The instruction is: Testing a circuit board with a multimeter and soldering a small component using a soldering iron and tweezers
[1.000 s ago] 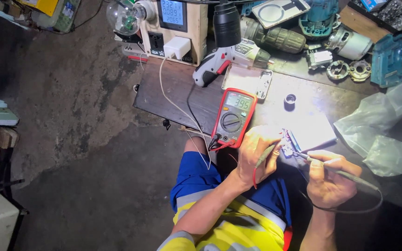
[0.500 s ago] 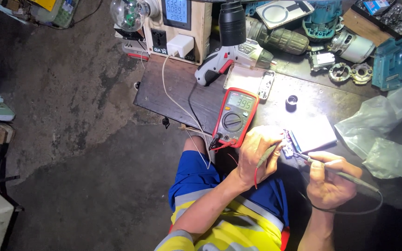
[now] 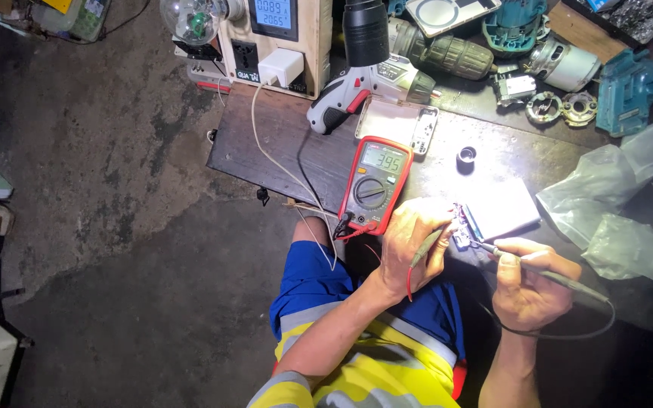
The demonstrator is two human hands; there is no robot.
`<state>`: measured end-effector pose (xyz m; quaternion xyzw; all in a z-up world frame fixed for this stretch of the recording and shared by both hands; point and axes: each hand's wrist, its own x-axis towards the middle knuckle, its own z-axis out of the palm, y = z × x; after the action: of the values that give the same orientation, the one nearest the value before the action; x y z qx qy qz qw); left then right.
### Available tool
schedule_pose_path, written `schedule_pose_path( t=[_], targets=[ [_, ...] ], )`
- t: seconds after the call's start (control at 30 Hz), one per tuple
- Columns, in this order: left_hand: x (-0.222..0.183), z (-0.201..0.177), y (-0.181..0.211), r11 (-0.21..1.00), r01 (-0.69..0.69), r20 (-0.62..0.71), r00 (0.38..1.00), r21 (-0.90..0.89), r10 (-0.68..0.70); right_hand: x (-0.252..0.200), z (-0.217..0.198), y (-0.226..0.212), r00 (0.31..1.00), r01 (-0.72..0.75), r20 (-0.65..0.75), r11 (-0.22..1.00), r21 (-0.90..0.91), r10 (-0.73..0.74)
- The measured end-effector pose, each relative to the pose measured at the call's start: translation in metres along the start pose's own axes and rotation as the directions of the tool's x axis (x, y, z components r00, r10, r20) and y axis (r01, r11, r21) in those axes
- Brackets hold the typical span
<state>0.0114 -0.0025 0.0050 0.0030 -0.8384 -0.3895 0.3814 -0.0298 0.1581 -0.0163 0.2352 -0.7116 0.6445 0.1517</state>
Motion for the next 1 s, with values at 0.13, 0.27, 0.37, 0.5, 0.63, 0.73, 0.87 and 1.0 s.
schedule_pose_path(
  t=[0.13, 0.27, 0.37, 0.5, 0.63, 0.73, 0.87, 1.0],
  targets=[
    [0.0017, 0.0010, -0.0001, 0.999, -0.026, -0.018, 0.999, 0.021, 0.026, -0.0039, -0.0006, 0.0060, 1.000, -0.021, -0.013, 0.999, 0.028, 0.021],
    [0.0023, 0.0010, 0.0000, 0.999, -0.031, -0.016, 0.999, 0.032, 0.032, -0.0018, -0.0004, 0.0048, 1.000, 0.006, -0.019, 1.000, -0.001, -0.006],
    [0.0032, 0.0006, 0.0004, 0.999, -0.031, -0.018, 0.999, 0.028, 0.032, -0.0020, 0.0001, 0.0049, 1.000, 0.002, -0.017, 1.000, 0.004, -0.002],
    [0.0023, 0.0009, -0.0003, 0.999, -0.032, -0.020, 0.999, 0.031, 0.033, -0.0027, 0.0003, 0.0044, 0.999, -0.027, -0.017, 0.999, 0.023, 0.027],
    [0.0024, 0.0008, -0.0001, 0.999, -0.026, -0.017, 1.000, 0.019, 0.027, -0.0008, 0.0018, 0.0001, 1.000, -0.024, -0.012, 1.000, 0.018, 0.024],
    [0.0015, 0.0014, -0.0007, 1.000, -0.024, -0.021, 0.999, 0.020, 0.024, -0.0014, 0.0016, 0.0002, 0.999, -0.030, -0.023, 1.000, 0.005, 0.030],
    [0.0010, 0.0016, -0.0015, 1.000, -0.022, -0.013, 1.000, 0.003, 0.022, -0.0029, 0.0004, 0.0034, 1.000, -0.021, -0.015, 1.000, -0.001, 0.021],
    [0.0012, 0.0013, -0.0011, 1.000, -0.019, -0.011, 1.000, 0.012, 0.019, 0.0005, 0.0009, 0.0001, 1.000, 0.004, -0.008, 1.000, -0.024, -0.004]
  ],
)
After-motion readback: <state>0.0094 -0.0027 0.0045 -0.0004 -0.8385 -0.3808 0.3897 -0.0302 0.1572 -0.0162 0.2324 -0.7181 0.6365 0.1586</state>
